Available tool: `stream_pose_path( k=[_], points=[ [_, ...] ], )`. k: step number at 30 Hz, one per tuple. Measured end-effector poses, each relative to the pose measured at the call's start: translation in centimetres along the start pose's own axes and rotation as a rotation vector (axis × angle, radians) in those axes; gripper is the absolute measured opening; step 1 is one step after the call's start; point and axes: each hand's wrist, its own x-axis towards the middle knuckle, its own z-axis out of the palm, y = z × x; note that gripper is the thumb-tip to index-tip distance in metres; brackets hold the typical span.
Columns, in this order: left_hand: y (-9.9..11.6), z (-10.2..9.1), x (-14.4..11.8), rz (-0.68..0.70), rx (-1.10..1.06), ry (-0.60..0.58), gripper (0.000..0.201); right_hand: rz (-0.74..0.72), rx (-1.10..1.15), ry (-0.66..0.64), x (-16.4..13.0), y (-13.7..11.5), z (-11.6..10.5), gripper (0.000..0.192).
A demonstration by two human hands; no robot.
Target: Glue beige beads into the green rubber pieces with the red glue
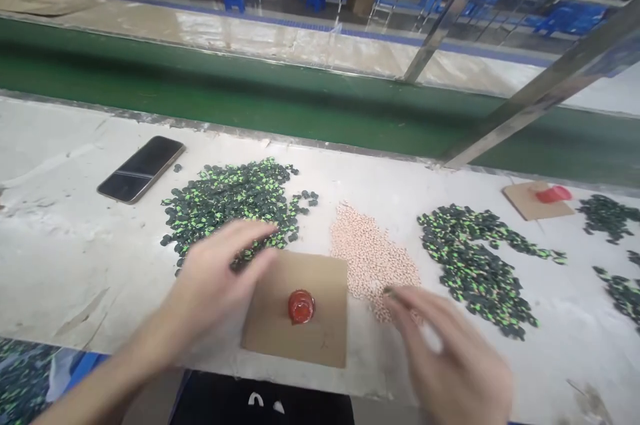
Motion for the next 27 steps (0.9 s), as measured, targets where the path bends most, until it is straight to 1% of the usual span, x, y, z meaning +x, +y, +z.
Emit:
stream_pose_path(
  k=[1, 2, 3, 4, 6, 8, 10, 12, 13, 16, 18, 20, 23, 27],
  points=[
    [-1.1, -0.7, 1.5, 0.036, 0.145, 0.066, 0.024, -0.032, -0.178, 0.09, 0.7, 1.9, -0.6, 0.017],
    [-2.2, -1.3, 2.9, 0.052, 0.219, 0.09, 0.03, -0.058, -0.348, 0.155, 1.5, 3.9, -1.3, 0.025],
    [-3.2, -1.8, 4.3, 0.078, 0.285, 0.078, 0.035, -0.095, -0.485, 0.221, 2.3, 5.8, -1.9, 0.033],
    [-4.1, -2.2, 5.4, 0.104, 0.337, 0.052, 0.036, -0.107, -0.539, 0.25, 3.0, 7.5, -2.4, 0.039],
    [-5.4, -2.8, 7.0, 0.141, 0.417, -0.006, 0.035, -0.123, -0.606, 0.269, 4.1, 10.1, -3.3, 0.042],
    [-6.0, -3.1, 7.6, 0.157, 0.471, -0.048, 0.033, -0.144, -0.622, 0.274, 4.7, 11.4, -3.8, 0.04],
    [-6.1, -3.4, 7.7, 0.155, 0.506, -0.076, 0.036, -0.175, -0.617, 0.286, 4.9, 11.4, -3.7, 0.037],
    [-6.1, -3.5, 7.6, 0.147, 0.531, -0.099, 0.04, -0.211, -0.588, 0.269, 5.0, 10.4, -3.1, 0.032],
    [-6.0, -3.6, 7.5, 0.142, 0.542, -0.11, 0.042, -0.231, -0.565, 0.236, 5.0, 9.7, -2.6, 0.03],
    [-5.8, -3.7, 7.5, 0.128, 0.564, -0.141, 0.043, -0.283, -0.483, 0.048, 5.2, 7.0, -0.5, 0.029],
    [-5.8, -3.7, 7.6, 0.115, 0.569, -0.157, 0.041, -0.295, -0.44, -0.073, 5.4, 5.5, 0.8, 0.028],
    [-5.8, -3.7, 7.7, 0.096, 0.562, -0.166, 0.037, -0.293, -0.407, -0.148, 5.5, 4.5, 1.8, 0.026],
    [-5.9, -3.9, 8.0, 0.06, 0.526, -0.161, 0.035, -0.279, -0.355, -0.194, 5.7, 4.1, 2.7, 0.029],
    [-5.3, -4.5, 8.1, 0.021, 0.402, -0.103, 0.032, -0.234, -0.267, -0.188, 5.8, 4.2, 3.1, 0.032]
  ],
)
